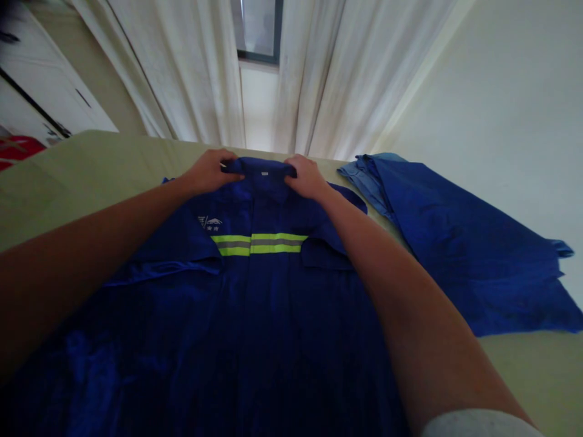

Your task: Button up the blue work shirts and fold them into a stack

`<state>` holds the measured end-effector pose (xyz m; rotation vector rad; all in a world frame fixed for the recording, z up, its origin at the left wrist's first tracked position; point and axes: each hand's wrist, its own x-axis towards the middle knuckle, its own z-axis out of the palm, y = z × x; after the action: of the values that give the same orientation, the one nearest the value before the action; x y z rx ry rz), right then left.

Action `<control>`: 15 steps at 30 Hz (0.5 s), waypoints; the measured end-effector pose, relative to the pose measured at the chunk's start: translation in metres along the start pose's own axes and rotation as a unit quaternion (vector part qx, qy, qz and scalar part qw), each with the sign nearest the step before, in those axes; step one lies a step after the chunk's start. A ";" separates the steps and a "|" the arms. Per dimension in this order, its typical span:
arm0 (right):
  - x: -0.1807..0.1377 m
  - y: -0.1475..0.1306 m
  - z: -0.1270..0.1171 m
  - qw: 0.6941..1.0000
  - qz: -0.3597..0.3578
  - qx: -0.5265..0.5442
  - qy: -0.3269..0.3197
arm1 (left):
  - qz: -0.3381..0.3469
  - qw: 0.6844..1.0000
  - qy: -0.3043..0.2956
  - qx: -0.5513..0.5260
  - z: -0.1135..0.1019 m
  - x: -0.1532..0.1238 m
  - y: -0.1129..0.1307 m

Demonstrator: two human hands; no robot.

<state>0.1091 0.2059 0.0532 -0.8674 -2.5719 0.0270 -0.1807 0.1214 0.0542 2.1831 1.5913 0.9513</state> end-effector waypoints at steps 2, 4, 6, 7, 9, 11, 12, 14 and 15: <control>-0.025 -0.020 -0.019 0.997 -0.060 -0.042 -0.030 | 0.079 0.992 -0.015 0.093 -0.009 -0.025 0.015; -0.053 -0.040 -0.032 0.988 -0.111 -0.067 -0.082 | 0.131 0.976 -0.074 0.159 -0.013 -0.051 0.027; -0.077 -0.056 -0.038 0.978 -0.144 -0.069 -0.137 | 0.150 0.958 -0.150 0.192 -0.013 -0.072 0.036; -0.085 -0.062 -0.040 0.975 -0.147 -0.060 -0.157 | 0.147 0.951 -0.185 0.198 -0.014 -0.078 0.040; -0.093 -0.071 -0.043 0.977 -0.125 -0.030 -0.168 | 0.119 0.948 -0.216 0.201 -0.015 -0.083 0.046; -0.089 -0.076 -0.042 0.989 -0.074 -0.001 -0.131 | 0.058 0.955 -0.176 0.232 -0.019 -0.081 0.050; -0.084 -0.078 -0.040 0.994 -0.042 0.007 -0.102 | 0.019 0.955 -0.138 0.262 -0.021 -0.079 0.050; -0.070 -0.081 -0.031 0.998 0.019 0.008 -0.061 | -0.051 0.941 -0.075 0.325 -0.022 -0.078 0.045; -0.064 -0.083 -0.025 0.997 0.047 0.001 -0.059 | -0.083 0.932 -0.067 0.346 -0.021 -0.079 0.039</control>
<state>0.1171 0.0990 0.0634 -1.0139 -2.6359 0.1122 -0.1793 0.0318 0.0647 2.3902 2.2341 0.1782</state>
